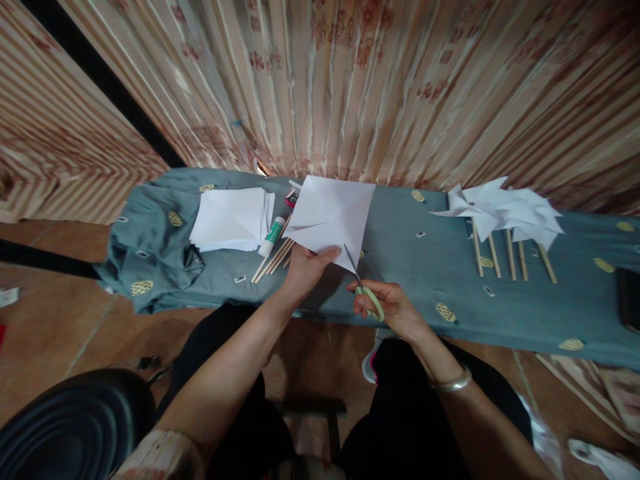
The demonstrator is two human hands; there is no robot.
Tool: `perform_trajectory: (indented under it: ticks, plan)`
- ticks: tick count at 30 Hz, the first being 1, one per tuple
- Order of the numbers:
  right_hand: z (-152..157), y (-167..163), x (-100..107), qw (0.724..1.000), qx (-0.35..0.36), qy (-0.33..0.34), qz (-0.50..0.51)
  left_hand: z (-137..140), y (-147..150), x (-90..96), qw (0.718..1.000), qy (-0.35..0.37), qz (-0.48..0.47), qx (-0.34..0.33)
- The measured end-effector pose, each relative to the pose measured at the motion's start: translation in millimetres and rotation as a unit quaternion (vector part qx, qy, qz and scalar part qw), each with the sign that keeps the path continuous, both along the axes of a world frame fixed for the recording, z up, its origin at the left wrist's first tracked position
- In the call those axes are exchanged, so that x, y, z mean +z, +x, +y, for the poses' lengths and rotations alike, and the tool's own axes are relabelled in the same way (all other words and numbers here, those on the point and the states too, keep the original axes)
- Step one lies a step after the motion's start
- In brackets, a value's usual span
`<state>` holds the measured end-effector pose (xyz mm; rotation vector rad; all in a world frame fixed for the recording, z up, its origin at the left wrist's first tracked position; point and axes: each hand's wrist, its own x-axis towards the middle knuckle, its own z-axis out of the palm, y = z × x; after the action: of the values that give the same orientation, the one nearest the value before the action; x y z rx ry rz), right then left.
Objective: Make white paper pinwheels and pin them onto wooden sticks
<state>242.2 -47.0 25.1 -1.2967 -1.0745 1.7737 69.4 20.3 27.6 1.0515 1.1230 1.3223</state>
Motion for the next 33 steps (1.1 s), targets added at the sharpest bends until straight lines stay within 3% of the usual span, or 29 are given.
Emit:
perform_trajectory:
  ticks: [33]
  plan:
    - [1.0,5.0,0.4,1.0,0.003,0.017,-0.013,-5.9,4.8,-1.9,0.999,-0.018,0.015,-0.024]
